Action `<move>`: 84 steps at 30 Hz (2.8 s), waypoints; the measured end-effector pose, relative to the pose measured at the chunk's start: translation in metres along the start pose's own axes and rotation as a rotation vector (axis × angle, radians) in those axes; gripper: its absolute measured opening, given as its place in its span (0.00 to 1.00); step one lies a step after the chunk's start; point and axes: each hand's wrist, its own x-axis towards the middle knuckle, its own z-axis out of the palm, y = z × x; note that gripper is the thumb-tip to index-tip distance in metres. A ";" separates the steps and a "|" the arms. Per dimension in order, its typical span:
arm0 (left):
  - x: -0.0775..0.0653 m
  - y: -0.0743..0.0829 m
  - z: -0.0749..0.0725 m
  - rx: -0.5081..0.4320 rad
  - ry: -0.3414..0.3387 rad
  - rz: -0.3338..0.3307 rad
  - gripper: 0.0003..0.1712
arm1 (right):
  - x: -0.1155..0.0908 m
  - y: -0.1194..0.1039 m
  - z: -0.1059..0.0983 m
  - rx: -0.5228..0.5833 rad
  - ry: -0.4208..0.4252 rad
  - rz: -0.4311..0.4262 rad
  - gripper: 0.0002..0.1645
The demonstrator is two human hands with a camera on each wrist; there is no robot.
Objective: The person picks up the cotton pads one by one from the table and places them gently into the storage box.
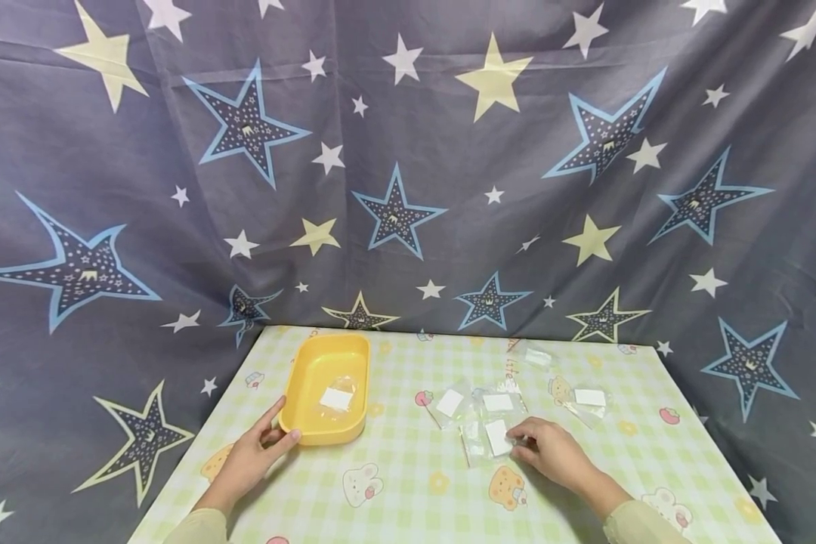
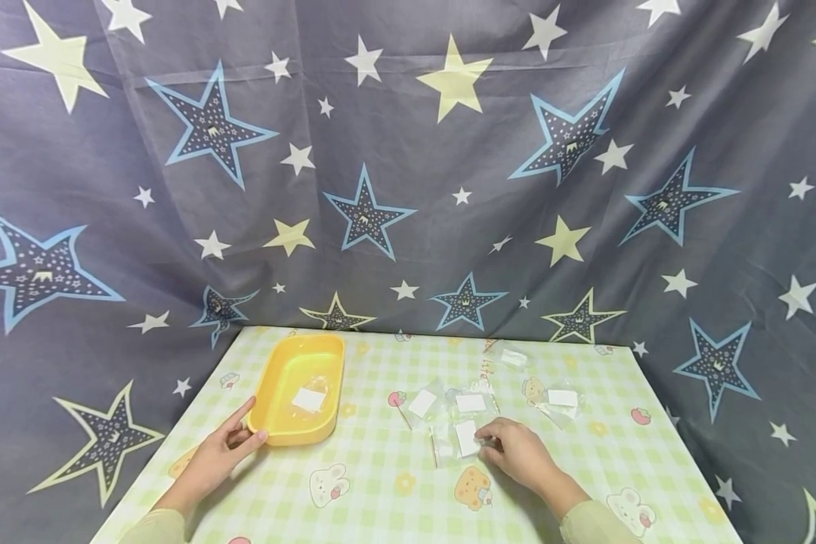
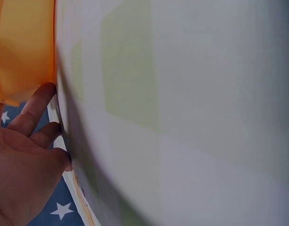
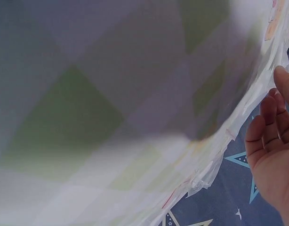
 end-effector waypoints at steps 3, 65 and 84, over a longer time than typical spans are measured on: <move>0.000 0.001 0.000 -0.001 0.001 -0.005 0.59 | 0.000 0.000 -0.001 -0.007 0.018 -0.009 0.11; -0.002 -0.002 0.003 -0.029 0.018 -0.012 0.57 | 0.043 -0.033 -0.027 0.219 0.261 0.030 0.07; -0.001 0.000 0.002 -0.036 0.009 -0.021 0.58 | 0.074 -0.057 -0.020 0.489 0.351 0.189 0.04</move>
